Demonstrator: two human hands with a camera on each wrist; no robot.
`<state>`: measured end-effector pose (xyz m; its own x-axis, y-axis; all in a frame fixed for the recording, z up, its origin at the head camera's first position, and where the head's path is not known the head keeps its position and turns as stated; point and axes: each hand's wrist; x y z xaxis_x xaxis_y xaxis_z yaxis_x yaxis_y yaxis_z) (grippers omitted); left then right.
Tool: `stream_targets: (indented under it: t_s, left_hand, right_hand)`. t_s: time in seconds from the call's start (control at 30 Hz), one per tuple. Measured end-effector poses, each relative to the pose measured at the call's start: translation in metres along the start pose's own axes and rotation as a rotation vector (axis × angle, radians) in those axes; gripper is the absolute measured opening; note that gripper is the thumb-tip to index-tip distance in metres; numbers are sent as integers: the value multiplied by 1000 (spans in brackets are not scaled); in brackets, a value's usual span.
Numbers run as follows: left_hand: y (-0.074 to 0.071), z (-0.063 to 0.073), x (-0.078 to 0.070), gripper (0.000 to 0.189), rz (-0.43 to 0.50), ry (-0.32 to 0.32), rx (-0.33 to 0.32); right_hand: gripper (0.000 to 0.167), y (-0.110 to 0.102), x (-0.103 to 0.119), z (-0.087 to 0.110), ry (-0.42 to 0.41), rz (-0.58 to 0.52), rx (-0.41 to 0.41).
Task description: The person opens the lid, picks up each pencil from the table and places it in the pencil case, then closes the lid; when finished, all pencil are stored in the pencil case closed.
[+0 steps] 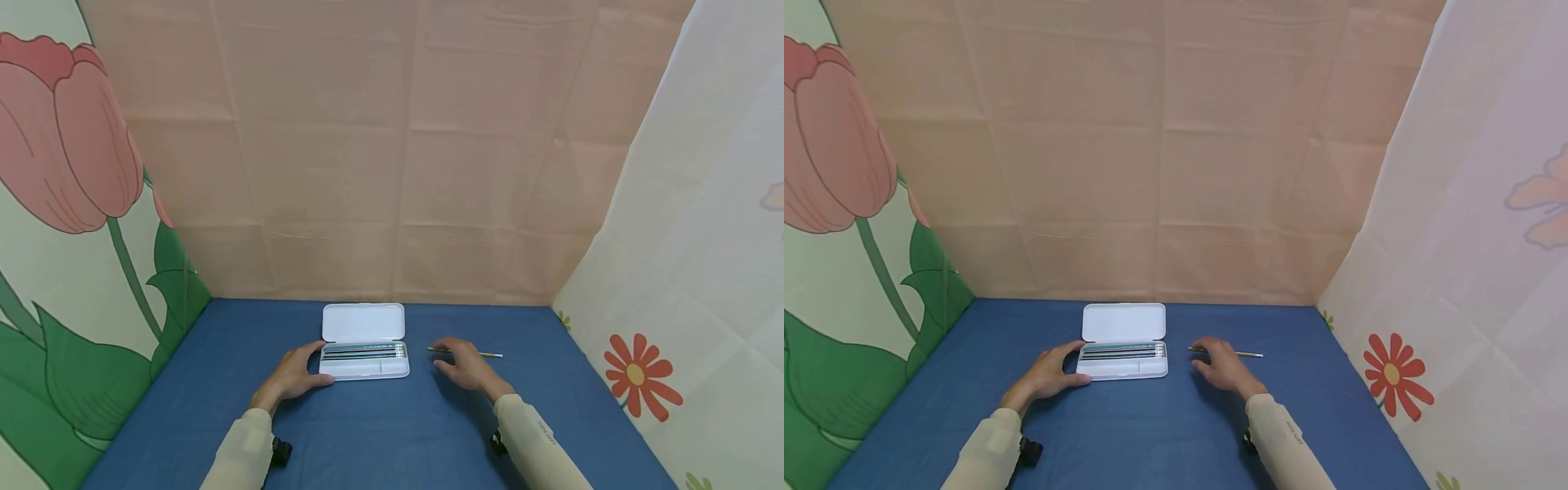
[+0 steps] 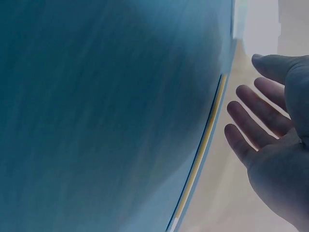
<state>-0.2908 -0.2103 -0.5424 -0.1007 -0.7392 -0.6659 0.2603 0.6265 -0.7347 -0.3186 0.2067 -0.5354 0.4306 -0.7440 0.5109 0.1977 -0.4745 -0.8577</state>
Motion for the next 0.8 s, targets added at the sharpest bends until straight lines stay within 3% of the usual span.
stream_targets:
  t_s: [0.33,0.8]
  left_hand:
    - [0,0,0,90,-2,6,-3]
    - [0,1,-1,92,-2,-1,-3]
  right_hand:
    - [36,-17,-31,19,63,-4,-27]
    - [33,-25,-66,20,136,-1,-22]
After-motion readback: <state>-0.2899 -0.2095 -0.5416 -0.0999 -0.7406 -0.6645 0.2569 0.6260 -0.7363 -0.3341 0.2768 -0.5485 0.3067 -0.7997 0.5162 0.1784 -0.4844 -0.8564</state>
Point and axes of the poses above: each hand's wrist, its own z-axis away from the middle knuckle, its own y-axis out of the palm, x = y × z, and after that the axes turned 9 degrees about x, right-handed
